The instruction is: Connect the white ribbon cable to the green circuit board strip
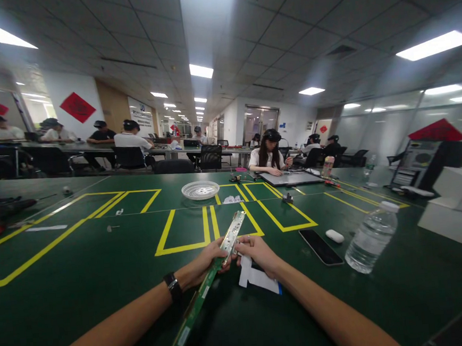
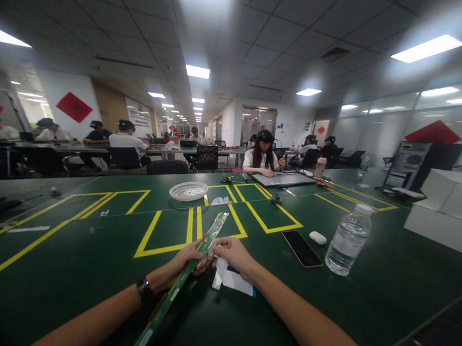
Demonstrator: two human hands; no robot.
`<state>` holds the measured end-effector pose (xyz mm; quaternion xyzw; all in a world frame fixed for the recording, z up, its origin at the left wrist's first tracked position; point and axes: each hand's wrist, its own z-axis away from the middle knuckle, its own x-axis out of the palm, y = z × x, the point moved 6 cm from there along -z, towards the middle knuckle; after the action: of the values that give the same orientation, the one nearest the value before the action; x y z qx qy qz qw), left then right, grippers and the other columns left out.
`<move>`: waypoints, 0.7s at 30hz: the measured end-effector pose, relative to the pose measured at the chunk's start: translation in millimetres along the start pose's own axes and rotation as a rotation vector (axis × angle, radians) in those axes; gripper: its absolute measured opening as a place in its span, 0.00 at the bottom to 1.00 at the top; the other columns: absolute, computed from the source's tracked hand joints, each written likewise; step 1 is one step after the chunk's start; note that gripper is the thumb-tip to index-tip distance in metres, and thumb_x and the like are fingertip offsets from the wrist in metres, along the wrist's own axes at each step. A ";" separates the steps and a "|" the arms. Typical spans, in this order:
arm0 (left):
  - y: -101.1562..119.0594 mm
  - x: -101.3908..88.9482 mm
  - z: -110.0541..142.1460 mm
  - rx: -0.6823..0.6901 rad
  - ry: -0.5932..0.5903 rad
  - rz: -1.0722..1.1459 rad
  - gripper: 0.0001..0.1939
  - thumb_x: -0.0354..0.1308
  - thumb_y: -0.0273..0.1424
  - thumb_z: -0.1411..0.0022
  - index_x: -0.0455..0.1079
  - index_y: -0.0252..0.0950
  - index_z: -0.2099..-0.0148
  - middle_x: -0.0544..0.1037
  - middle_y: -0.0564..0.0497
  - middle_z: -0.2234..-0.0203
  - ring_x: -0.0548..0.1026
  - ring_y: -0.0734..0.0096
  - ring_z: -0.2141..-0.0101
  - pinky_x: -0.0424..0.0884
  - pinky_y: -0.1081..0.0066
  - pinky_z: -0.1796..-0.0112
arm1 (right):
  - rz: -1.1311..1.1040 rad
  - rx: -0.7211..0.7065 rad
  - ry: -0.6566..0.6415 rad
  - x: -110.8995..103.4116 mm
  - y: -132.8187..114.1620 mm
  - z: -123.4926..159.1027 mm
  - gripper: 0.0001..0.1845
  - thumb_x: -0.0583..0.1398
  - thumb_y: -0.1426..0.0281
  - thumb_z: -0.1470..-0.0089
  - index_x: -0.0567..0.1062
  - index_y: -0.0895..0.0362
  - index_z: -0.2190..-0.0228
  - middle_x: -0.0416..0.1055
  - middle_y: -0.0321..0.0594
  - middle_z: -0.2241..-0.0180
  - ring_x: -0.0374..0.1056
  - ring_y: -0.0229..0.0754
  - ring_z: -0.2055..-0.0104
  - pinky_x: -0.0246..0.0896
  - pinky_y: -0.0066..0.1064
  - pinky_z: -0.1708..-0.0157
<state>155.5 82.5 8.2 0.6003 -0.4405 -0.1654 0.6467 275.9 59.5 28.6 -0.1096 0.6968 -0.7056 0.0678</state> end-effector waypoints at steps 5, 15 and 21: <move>-1.8 -3.1 2.8 -0.047 0.133 0.022 0.18 0.58 0.39 0.39 0.63 0.31 0.52 0.74 0.50 0.74 0.70 0.80 0.80 0.63 0.81 0.79 | 0.003 0.040 0.000 6.7 -3.4 4.1 0.25 0.67 0.56 0.59 0.71 0.62 0.66 0.75 0.39 0.74 0.68 0.35 0.78 0.62 0.27 0.75; 5.2 5.4 4.5 0.000 0.105 -0.019 0.20 0.57 0.40 0.38 0.65 0.31 0.50 0.77 0.47 0.72 0.75 0.73 0.74 0.67 0.79 0.77 | 0.047 0.101 0.003 0.2 -1.6 4.6 0.23 0.65 0.54 0.56 0.69 0.61 0.68 0.75 0.40 0.74 0.69 0.36 0.79 0.62 0.26 0.79; 5.8 9.0 5.9 -0.007 0.093 -0.021 0.20 0.58 0.40 0.39 0.66 0.31 0.50 0.77 0.47 0.70 0.76 0.72 0.72 0.68 0.79 0.75 | 0.033 0.060 -0.018 -1.9 1.8 2.6 0.23 0.64 0.53 0.54 0.70 0.62 0.68 0.75 0.40 0.74 0.69 0.37 0.78 0.63 0.27 0.77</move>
<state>154.1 73.4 16.3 0.6096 -0.4033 -0.1456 0.6667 278.3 57.4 26.7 -0.1024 0.6764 -0.7239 0.0891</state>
